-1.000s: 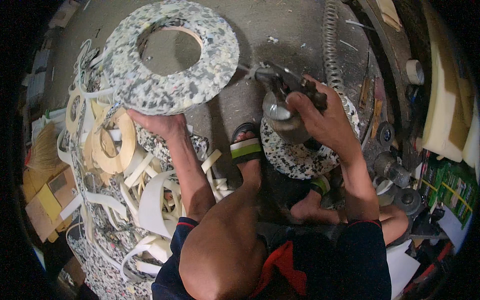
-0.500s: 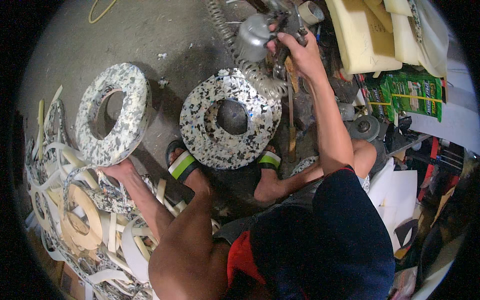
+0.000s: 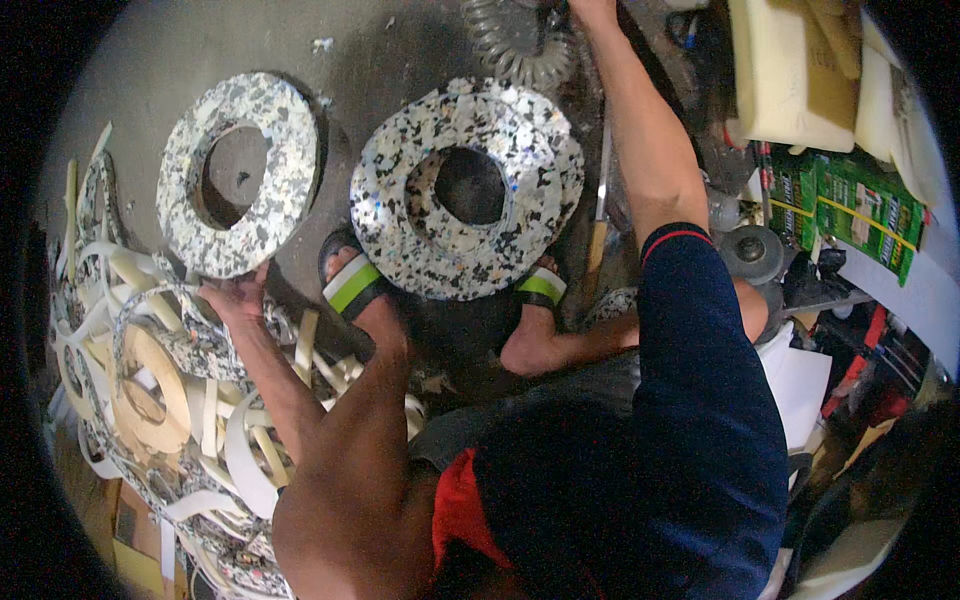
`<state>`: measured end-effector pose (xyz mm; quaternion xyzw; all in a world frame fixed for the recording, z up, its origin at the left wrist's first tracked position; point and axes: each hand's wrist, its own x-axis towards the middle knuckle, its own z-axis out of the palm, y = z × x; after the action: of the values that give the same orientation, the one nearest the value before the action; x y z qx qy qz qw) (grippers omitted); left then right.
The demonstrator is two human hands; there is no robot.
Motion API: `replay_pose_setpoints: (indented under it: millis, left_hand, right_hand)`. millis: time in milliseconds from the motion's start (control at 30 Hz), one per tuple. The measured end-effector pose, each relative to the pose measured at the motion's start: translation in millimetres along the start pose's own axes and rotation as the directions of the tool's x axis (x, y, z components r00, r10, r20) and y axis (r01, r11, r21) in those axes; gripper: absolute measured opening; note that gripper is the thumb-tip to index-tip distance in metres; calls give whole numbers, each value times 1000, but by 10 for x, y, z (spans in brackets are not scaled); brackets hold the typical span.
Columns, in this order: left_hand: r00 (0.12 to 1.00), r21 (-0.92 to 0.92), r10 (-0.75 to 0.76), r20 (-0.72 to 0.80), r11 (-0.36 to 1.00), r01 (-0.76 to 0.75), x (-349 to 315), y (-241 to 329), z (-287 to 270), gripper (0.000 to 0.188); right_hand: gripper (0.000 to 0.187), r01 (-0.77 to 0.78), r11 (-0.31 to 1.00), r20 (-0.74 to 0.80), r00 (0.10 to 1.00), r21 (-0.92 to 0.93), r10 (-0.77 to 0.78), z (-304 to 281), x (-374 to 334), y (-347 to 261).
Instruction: The person sits on the floor and uses a hand file to smooth the edges of two speckled composite rings. They rotate the rings, file the outer and inner edges, and inspect the surfaces by hand. The rings remain on the floor throughout the clip.
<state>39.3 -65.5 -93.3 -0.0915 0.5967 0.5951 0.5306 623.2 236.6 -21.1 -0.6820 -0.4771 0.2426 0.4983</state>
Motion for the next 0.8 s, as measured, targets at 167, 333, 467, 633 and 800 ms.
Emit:
replay_pose_setpoints:
  millis: [167,333,467,633,800]
  left_hand:
    - [965,31,-99,-243,993,110,-261,-49,-226,92]
    - [998,336,-43,38,941,28,-794,-499,-28,37]
    - [946,527,-101,308,846,-81,-1080,-956,409,42]
    - [924,758,-151,353,625,-188,-1053,-1158,663,41]
    - [893,838,-293,342,524,-149,-1055,-1041,655,38]
  right_hand:
    - [46,-84,996,-158,984,-35,77,27,-130,65]
    - [42,-174,954,57,985,242,165,-89,-265,119]
    - [49,-171,971,-26,985,-167,169,-206,-387,43]
    - [68,96,669,306,930,-737,203,-690,-1356,6]
    - [69,87,749,404,880,-657,251,-751,-2384,163]
